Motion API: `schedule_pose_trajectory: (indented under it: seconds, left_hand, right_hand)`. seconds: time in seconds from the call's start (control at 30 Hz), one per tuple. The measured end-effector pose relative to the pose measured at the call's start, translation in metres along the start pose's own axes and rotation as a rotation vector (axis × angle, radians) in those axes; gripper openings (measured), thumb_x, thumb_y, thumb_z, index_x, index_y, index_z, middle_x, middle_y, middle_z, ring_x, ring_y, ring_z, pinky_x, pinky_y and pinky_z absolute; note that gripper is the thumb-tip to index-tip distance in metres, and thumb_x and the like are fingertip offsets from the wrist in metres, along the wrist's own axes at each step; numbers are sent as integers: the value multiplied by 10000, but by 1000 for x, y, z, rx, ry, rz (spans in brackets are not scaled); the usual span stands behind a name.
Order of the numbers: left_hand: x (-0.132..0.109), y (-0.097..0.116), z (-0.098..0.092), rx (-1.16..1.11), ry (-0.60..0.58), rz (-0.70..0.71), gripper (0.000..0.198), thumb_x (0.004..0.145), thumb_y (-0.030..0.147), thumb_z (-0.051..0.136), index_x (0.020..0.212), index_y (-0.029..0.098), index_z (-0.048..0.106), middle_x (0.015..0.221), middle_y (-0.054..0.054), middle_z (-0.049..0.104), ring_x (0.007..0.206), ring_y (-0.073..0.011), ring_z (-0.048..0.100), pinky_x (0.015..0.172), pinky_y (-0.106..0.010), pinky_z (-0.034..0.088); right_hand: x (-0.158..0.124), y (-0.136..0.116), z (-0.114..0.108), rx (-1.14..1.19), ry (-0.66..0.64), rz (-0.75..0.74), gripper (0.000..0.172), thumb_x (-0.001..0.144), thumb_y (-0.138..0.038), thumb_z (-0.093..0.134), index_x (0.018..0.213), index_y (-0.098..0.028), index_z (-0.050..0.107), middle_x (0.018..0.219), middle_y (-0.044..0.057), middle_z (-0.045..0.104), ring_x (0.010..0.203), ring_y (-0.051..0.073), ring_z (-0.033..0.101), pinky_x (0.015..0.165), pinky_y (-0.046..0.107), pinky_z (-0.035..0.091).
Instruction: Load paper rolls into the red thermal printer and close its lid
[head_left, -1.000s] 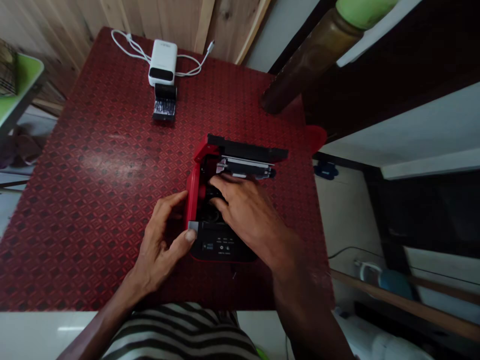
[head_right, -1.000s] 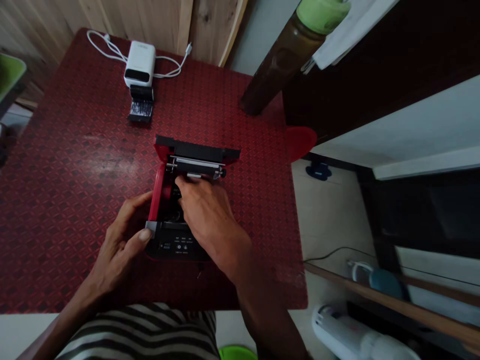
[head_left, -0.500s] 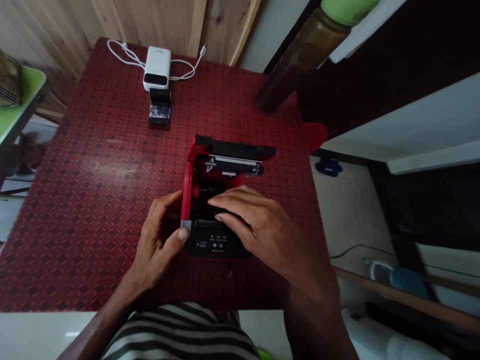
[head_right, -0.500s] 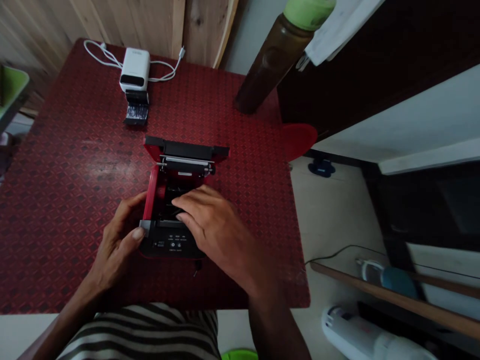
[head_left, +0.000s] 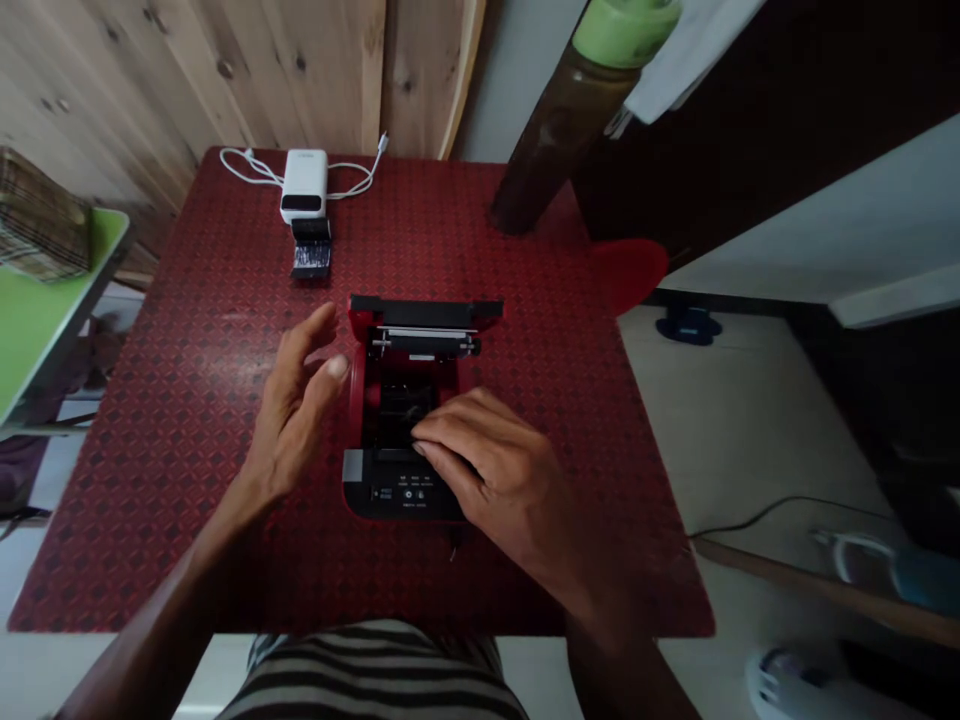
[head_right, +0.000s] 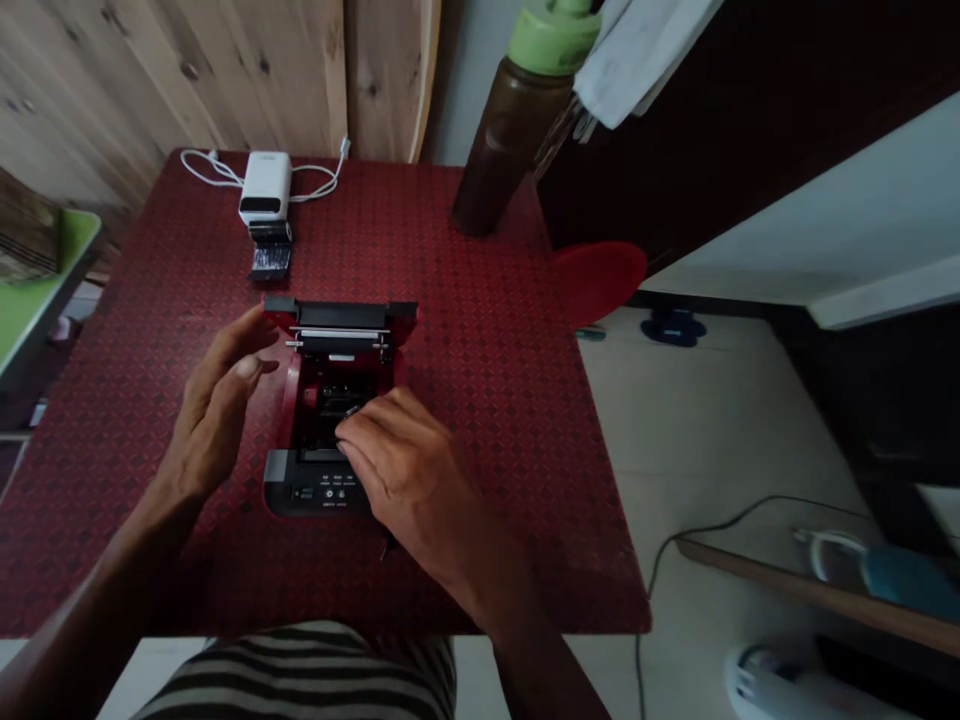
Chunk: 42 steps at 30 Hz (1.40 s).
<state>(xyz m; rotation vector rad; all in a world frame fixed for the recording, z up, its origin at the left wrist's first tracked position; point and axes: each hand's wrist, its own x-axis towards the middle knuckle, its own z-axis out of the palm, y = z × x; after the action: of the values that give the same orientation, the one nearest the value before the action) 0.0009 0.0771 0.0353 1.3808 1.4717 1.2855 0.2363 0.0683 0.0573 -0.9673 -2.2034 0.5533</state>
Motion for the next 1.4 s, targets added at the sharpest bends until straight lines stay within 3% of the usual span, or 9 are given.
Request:
schedule_pose_trajectory:
  seconds: [0.17, 0.23, 0.37, 0.6, 0.7, 0.8, 0.87, 1.03, 1.4]
  left_hand:
    - [25, 10, 17, 4, -94, 83, 580, 1124, 717, 595, 1368, 229, 791, 1324, -109, 822, 1284, -348, 742, 1156, -488, 588]
    - [26, 10, 17, -10, -104, 104, 583, 1136, 728, 567, 1356, 239, 796, 1318, -93, 822, 1243, -329, 750, 1159, -470, 577]
    - [26, 10, 12, -30, -34, 118, 579, 1138, 750, 566, 1387, 283, 799, 1337, -55, 820, 1277, -306, 742, 1188, -455, 550]
    - [7, 21, 7, 25, 60, 143, 354, 1161, 553, 669, 1022, 301, 875, 1309, -33, 835, 1413, -300, 709, 1270, -496, 518]
    - [-15, 13, 2, 42, 41, 103, 213, 1096, 513, 789, 1131, 325, 881, 1513, -36, 764, 1563, -329, 622, 1329, -518, 487]
    - [-37, 0, -1, -50, 5, -41, 498, 1063, 519, 829, 1523, 354, 735, 1656, -83, 688, 1559, -349, 646, 1282, -542, 554]
    - [-47, -7, 0, -110, -16, -140, 632, 1055, 536, 832, 1627, 341, 646, 1707, -113, 658, 1567, -361, 653, 1266, -540, 578]
    - [-54, -11, 5, -201, -53, -255, 672, 1045, 581, 817, 1630, 290, 657, 1732, -133, 655, 1574, -376, 664, 1247, -519, 613]
    - [-50, -8, 7, -225, -79, -210, 587, 1069, 489, 810, 1600, 266, 698, 1638, -123, 741, 1514, -346, 724, 1263, -519, 612]
  right_hand:
    - [-4, -1, 2, -3, 30, -10, 177, 1118, -71, 683, 1019, -195, 760, 960, 29, 805, 915, 190, 736, 857, 341, 664]
    - [-4, -1, 2, 9, 40, -9, 183, 1118, -71, 685, 1008, -198, 758, 958, 28, 803, 909, 188, 736, 852, 340, 664]
    - [-7, -5, 1, -18, 76, -9, 221, 1103, -24, 670, 1008, -198, 769, 987, 46, 808, 933, 195, 729, 864, 358, 673]
    - [-20, -28, -4, -203, 157, 5, 269, 1089, -13, 672, 1135, -228, 826, 1031, 63, 841, 967, 214, 768, 881, 383, 705]
    - [-26, -33, -2, -251, 185, -13, 240, 1087, -27, 691, 1141, -216, 830, 1060, 71, 867, 994, 220, 793, 916, 380, 719]
    - [-30, -33, 4, -323, 226, -7, 212, 1086, -29, 692, 1120, -188, 827, 1125, 107, 889, 1054, 237, 817, 959, 397, 724]
    - [-33, -32, 8, -363, 256, -1, 195, 1079, -36, 708, 1111, -190, 824, 1215, 133, 897, 1145, 266, 833, 987, 430, 723]
    - [-37, -31, 14, -335, 238, 1, 187, 1063, -17, 724, 1147, -172, 788, 1302, 132, 905, 1251, 294, 864, 1064, 479, 712]
    - [-39, -33, 16, -310, 172, 53, 142, 1143, -129, 663, 1237, -155, 767, 1334, 97, 903, 1271, 276, 868, 1081, 467, 699]
